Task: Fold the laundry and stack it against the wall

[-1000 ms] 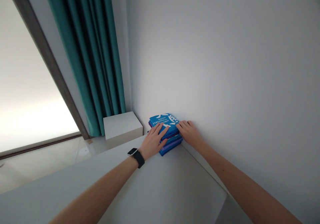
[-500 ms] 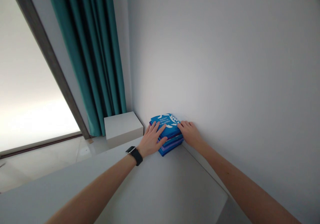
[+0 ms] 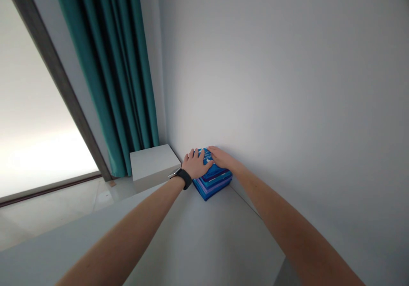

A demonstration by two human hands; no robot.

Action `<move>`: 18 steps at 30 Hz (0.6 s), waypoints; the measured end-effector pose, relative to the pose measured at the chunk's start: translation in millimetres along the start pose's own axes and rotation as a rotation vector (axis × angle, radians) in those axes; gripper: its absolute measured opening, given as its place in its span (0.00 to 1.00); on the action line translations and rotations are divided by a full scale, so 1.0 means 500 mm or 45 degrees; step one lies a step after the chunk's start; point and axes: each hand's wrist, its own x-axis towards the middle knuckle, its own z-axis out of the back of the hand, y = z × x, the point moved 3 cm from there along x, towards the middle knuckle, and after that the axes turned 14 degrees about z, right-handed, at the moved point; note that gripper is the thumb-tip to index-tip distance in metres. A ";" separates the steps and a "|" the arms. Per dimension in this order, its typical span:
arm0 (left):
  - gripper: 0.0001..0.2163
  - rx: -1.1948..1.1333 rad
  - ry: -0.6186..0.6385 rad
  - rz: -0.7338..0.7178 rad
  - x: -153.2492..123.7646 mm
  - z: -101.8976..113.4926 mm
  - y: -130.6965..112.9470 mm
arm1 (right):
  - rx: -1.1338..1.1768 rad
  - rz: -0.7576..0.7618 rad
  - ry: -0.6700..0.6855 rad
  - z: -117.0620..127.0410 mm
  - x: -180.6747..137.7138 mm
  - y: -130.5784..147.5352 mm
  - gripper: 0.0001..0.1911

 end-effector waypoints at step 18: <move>0.42 0.063 0.184 0.001 -0.015 -0.012 0.009 | 0.113 -0.108 0.180 -0.044 -0.016 -0.018 0.39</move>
